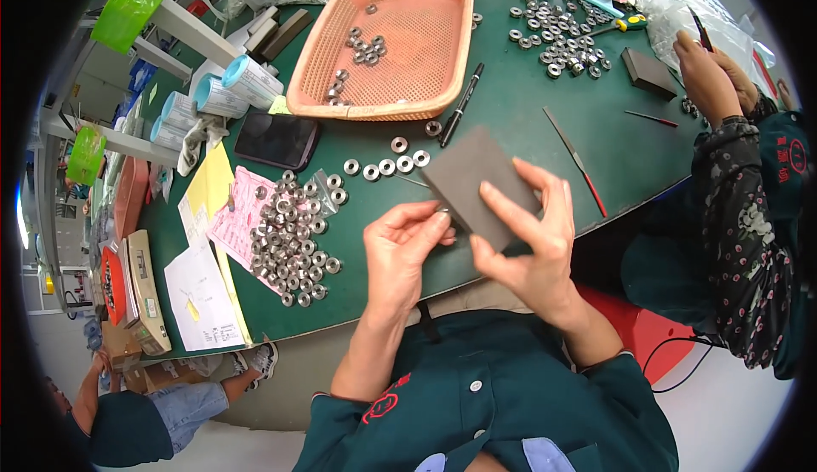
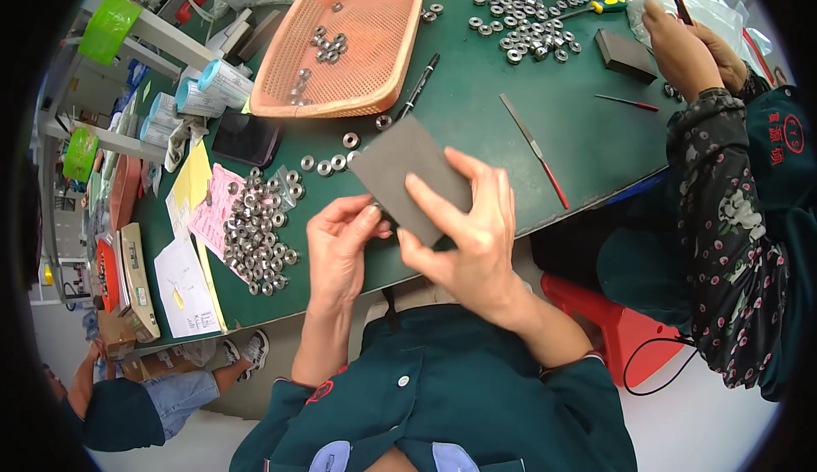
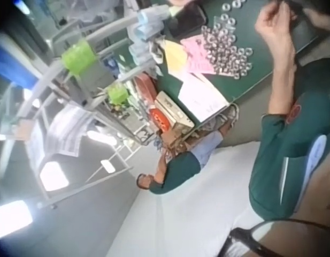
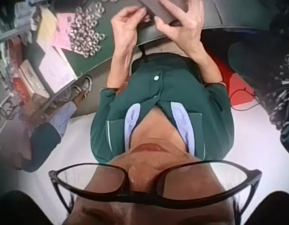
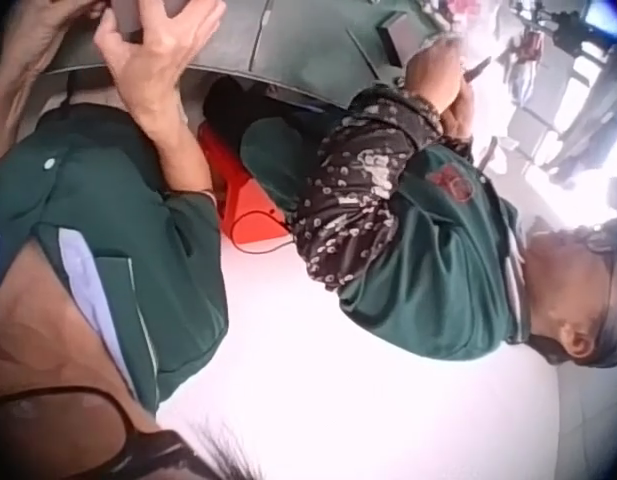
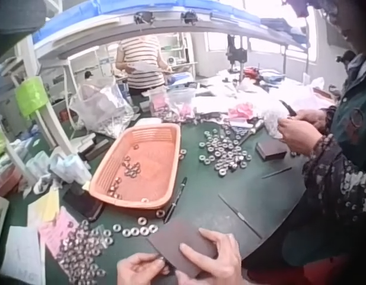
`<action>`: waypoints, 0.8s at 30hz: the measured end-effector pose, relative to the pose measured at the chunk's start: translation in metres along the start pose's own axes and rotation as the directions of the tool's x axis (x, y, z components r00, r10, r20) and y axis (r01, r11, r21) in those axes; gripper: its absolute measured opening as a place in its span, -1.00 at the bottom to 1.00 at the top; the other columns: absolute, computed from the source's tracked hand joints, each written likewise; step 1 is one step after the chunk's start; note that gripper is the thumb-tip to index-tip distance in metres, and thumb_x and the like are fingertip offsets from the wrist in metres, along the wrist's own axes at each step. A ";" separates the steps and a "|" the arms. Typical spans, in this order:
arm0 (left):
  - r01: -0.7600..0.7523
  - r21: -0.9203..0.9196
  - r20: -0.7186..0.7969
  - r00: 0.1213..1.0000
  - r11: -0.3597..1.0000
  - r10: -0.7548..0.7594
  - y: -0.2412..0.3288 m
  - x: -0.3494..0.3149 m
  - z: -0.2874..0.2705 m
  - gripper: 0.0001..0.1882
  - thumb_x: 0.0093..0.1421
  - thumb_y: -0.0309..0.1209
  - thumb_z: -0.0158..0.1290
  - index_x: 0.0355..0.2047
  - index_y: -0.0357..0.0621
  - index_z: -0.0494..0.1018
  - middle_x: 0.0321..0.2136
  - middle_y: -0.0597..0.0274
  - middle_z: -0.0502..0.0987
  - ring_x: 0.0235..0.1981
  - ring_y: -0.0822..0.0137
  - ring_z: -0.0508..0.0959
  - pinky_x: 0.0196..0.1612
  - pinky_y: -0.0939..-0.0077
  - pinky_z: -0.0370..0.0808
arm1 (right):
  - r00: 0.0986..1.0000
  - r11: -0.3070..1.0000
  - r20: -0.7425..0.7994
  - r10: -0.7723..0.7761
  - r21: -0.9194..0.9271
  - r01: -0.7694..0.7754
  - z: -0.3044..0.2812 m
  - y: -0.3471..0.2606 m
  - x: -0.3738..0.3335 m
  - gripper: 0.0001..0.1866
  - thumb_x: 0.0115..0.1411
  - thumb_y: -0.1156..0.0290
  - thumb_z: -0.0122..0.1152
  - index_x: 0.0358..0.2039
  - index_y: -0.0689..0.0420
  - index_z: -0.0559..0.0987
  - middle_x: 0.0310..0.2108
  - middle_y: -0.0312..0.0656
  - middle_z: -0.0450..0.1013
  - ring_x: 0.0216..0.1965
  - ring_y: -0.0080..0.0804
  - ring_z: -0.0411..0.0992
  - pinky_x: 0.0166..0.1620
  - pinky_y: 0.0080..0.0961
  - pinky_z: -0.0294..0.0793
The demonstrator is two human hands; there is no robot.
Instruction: Inspecting and deburring small metal rings or bearings using a scribe tool and an abrasive block.
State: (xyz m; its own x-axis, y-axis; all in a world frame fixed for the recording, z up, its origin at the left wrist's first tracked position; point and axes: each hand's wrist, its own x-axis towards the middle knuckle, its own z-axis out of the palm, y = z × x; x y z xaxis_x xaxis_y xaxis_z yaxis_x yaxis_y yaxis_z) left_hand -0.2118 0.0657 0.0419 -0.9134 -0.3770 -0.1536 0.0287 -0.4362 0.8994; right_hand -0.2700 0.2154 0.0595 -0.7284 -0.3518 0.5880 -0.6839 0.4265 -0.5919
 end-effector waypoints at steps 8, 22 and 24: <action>-0.033 -0.032 0.011 0.999 0.999 0.034 0.000 0.004 -0.001 -0.82 0.05 -0.61 0.10 -0.30 -0.40 0.45 -0.44 0.11 0.54 -0.50 0.44 0.53 -0.38 0.62 0.51 | 0.998 1.000 -0.056 0.001 -0.016 -0.002 0.003 -0.001 -0.001 -0.44 -0.39 0.41 0.33 -0.20 0.06 0.55 -0.10 0.10 0.27 -0.20 -0.07 0.29 -0.18 -0.29 0.30; -0.073 0.026 0.026 0.997 0.997 0.072 0.003 0.014 -0.010 -0.82 0.05 -0.63 0.08 -0.29 -0.42 0.45 -0.46 0.09 0.53 -0.50 0.42 0.52 -0.38 0.62 0.50 | 1.000 1.000 -0.005 -0.014 -0.004 0.014 -0.003 0.001 -0.009 -0.43 -0.42 0.40 0.33 -0.22 0.05 0.56 -0.08 0.07 0.27 -0.20 -0.09 0.28 -0.20 -0.33 0.28; -0.047 0.059 0.064 0.997 0.997 0.043 0.002 0.009 -0.005 -0.81 0.06 -0.60 0.08 -0.27 -0.40 0.45 -0.47 0.08 0.53 -0.50 0.42 0.53 -0.39 0.62 0.51 | 0.996 1.000 -0.083 -0.024 -0.009 0.023 -0.003 0.003 0.004 -0.44 -0.42 0.40 0.33 -0.22 0.05 0.56 -0.09 0.07 0.28 -0.20 -0.08 0.29 -0.19 -0.31 0.29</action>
State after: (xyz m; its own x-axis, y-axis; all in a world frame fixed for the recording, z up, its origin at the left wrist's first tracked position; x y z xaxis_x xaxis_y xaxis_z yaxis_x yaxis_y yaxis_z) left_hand -0.2176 0.0576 0.0403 -0.9354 -0.3424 -0.0878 0.0478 -0.3687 0.9283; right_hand -0.2751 0.2175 0.0620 -0.7060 -0.2917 0.6453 -0.7000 0.4255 -0.5735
